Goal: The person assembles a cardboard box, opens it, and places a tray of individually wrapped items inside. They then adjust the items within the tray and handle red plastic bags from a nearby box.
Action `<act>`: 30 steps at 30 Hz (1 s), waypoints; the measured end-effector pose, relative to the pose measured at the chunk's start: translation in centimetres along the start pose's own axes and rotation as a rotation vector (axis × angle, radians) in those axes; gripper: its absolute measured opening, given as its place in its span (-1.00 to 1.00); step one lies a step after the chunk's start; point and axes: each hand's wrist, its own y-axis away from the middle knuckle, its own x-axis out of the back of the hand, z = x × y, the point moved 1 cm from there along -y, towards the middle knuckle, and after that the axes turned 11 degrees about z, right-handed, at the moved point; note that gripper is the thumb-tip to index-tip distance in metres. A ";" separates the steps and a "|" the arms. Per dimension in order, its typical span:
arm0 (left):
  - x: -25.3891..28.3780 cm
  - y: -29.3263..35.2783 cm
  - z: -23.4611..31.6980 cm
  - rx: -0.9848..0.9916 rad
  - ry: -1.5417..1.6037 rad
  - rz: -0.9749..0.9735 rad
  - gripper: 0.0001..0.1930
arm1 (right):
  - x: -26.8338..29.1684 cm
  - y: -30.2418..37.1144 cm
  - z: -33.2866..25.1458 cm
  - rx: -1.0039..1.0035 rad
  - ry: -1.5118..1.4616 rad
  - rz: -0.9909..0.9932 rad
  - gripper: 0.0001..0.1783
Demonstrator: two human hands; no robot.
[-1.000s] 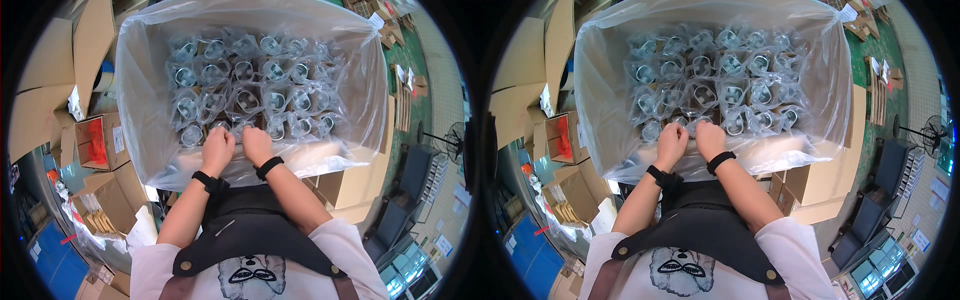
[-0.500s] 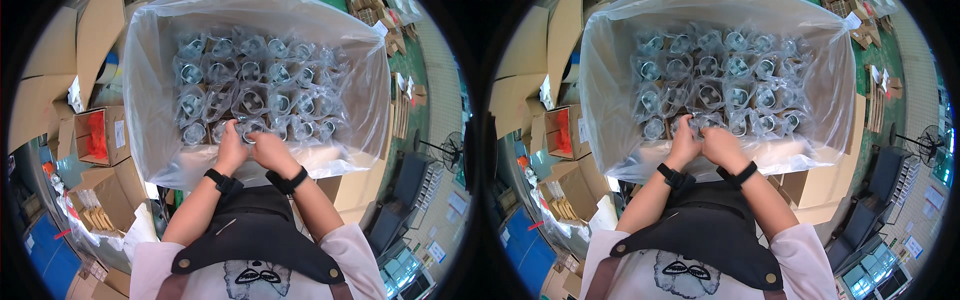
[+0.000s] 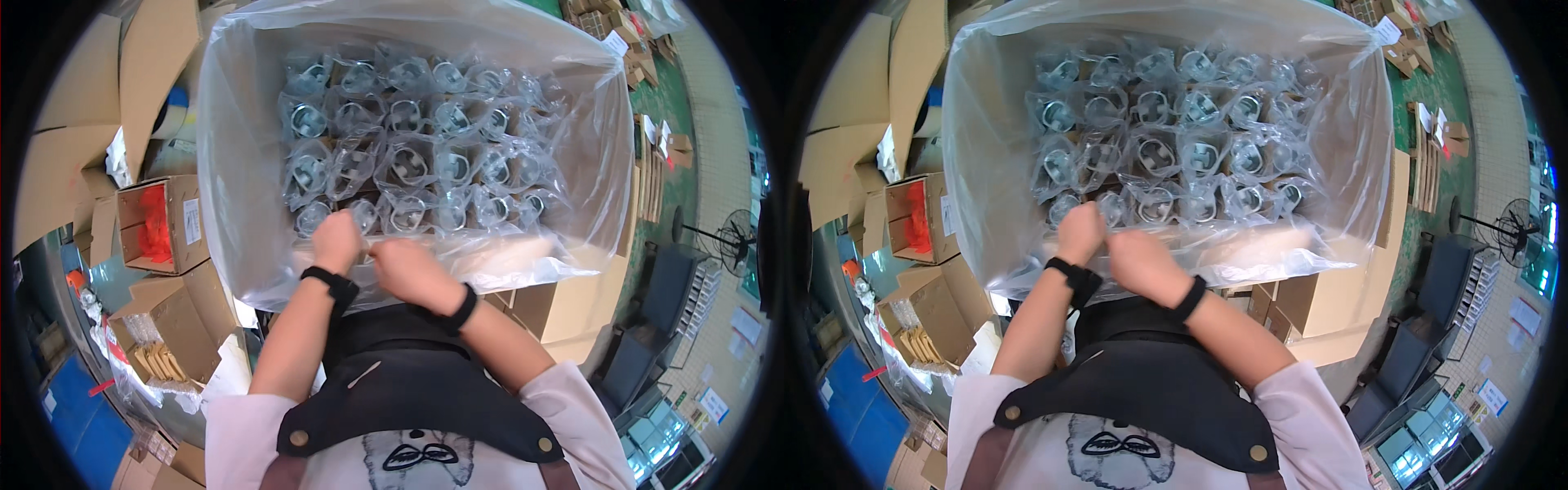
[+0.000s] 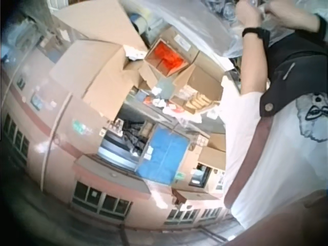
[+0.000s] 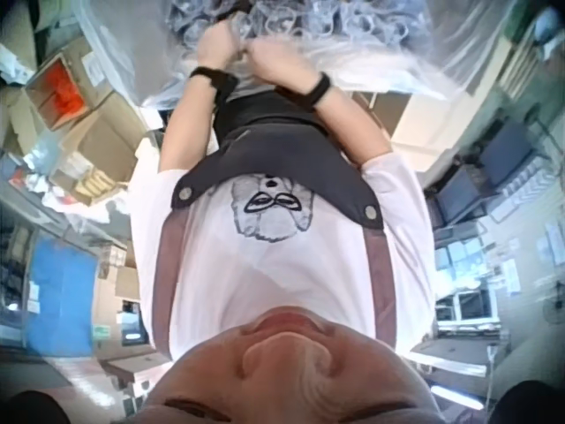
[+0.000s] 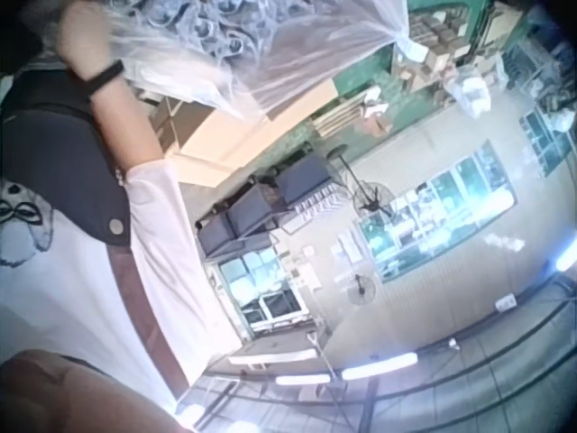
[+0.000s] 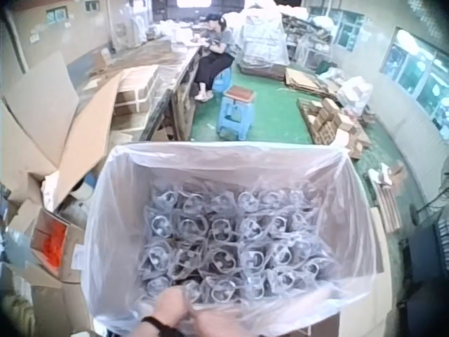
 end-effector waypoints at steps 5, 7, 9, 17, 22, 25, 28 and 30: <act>4.9 2.1 -1.5 0.044 0.122 0.032 -0.79 | -6.5 -2.5 0.9 -0.143 0.155 0.097 -0.82; 6.1 2.5 -1.6 0.051 0.194 0.159 -0.77 | -7.3 -3.9 1.4 -0.142 0.222 0.071 -0.82; 5.8 2.4 -2.3 0.108 0.293 0.173 -0.72 | -6.8 -3.9 1.6 -0.160 0.261 0.040 -0.87; 2.0 1.7 -1.4 0.322 0.457 -0.019 -0.61 | -2.3 -0.6 -0.6 -0.115 0.131 -0.046 -0.85; 1.0 2.7 -2.9 0.284 0.400 0.077 -0.62 | -3.9 -7.1 -1.3 -0.094 0.367 -0.094 -0.82; 1.5 2.6 -3.2 0.322 0.373 -0.009 -0.61 | -7.4 -9.1 -0.2 -0.221 0.436 -0.247 -0.80; 1.8 2.5 -3.6 0.373 0.366 -0.082 -0.58 | -7.9 -8.9 0.9 -0.226 0.449 -0.110 -0.85; 1.8 2.4 -3.8 0.414 0.358 -0.078 -0.55 | -6.5 -7.8 1.3 -0.164 0.381 -0.003 -0.86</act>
